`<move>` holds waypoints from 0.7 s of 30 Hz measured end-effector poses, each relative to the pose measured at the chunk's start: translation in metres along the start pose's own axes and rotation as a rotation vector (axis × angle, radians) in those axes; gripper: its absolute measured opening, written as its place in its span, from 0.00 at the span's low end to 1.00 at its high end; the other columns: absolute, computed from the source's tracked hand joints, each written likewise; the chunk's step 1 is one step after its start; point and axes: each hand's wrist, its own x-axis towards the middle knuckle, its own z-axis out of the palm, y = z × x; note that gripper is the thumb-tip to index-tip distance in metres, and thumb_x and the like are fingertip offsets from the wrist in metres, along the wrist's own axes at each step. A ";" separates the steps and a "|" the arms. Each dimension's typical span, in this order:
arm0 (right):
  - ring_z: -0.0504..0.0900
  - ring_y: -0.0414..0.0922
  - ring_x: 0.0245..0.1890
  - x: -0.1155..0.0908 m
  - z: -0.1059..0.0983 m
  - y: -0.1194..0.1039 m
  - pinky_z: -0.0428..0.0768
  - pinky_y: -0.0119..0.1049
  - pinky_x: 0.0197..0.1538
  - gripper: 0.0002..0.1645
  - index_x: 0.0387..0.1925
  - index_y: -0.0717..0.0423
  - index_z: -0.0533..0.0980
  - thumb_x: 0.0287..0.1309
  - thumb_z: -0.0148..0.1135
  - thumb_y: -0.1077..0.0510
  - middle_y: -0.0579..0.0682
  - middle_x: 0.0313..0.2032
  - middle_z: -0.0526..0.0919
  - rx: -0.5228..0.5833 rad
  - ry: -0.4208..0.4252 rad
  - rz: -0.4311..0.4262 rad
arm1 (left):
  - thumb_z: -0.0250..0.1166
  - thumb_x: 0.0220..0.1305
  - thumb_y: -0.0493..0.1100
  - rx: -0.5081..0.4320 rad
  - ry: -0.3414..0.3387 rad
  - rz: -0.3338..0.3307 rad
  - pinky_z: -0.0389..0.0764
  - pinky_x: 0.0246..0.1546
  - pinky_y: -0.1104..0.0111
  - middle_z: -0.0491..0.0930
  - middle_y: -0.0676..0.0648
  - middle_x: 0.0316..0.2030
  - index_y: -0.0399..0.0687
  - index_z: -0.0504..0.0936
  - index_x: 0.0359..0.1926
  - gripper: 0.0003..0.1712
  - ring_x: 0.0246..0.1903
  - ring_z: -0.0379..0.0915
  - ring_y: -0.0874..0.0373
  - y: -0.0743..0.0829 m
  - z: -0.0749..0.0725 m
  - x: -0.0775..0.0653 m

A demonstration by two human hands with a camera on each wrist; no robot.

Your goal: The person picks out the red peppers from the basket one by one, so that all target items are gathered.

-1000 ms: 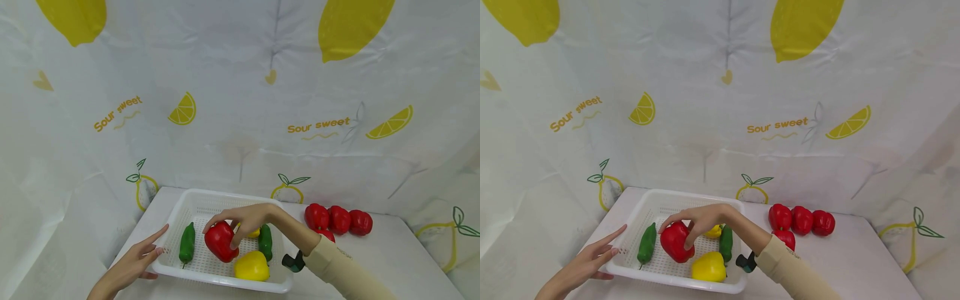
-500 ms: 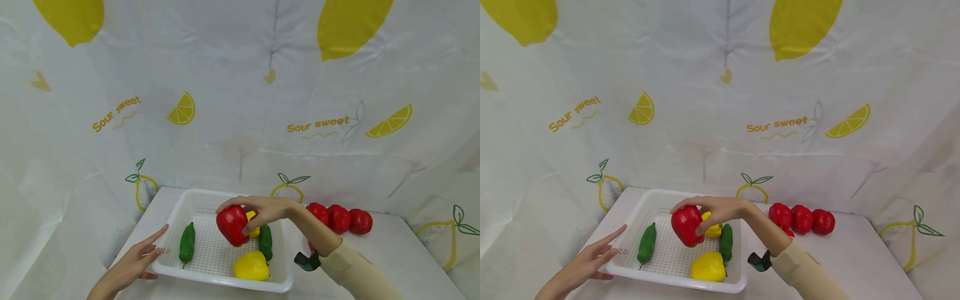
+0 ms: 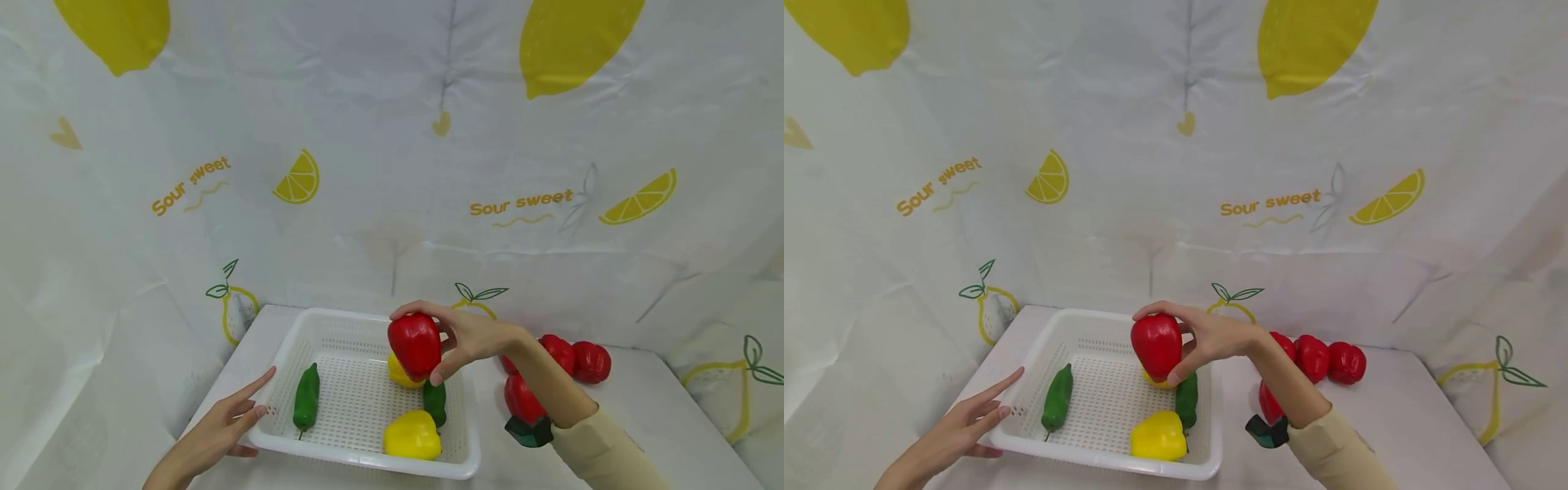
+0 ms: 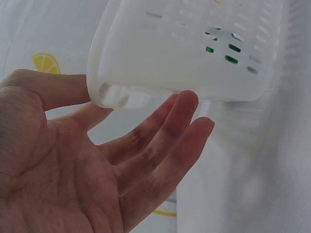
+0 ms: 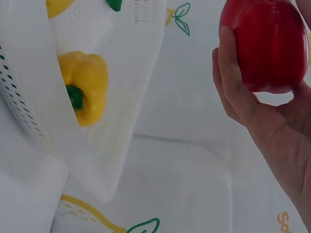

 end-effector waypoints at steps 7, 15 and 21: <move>0.73 0.63 0.69 -0.028 -0.010 0.003 0.91 0.46 0.58 0.57 0.77 0.49 0.63 0.50 0.85 0.60 0.58 0.72 0.72 -0.051 0.140 -0.018 | 0.56 0.85 0.49 -0.004 -0.004 0.007 0.93 0.42 0.48 0.63 0.17 0.76 0.50 0.47 0.89 0.42 0.55 0.83 0.44 -0.002 -0.001 0.000; 0.75 0.65 0.66 -0.070 -0.015 0.006 0.92 0.44 0.54 0.57 0.79 0.46 0.61 0.52 0.83 0.58 0.61 0.72 0.71 -0.106 0.206 0.046 | 0.57 0.85 0.49 -0.007 -0.007 0.010 0.93 0.42 0.50 0.64 0.19 0.76 0.53 0.48 0.89 0.42 0.58 0.82 0.42 -0.001 0.000 -0.002; 0.82 0.53 0.61 -0.107 -0.017 0.012 0.93 0.44 0.51 0.59 0.80 0.48 0.58 0.52 0.82 0.58 0.60 0.71 0.71 -0.124 0.276 0.097 | 0.56 0.85 0.49 -0.006 -0.011 0.018 0.93 0.43 0.50 0.63 0.18 0.76 0.54 0.48 0.89 0.42 0.59 0.81 0.42 -0.002 -0.001 -0.002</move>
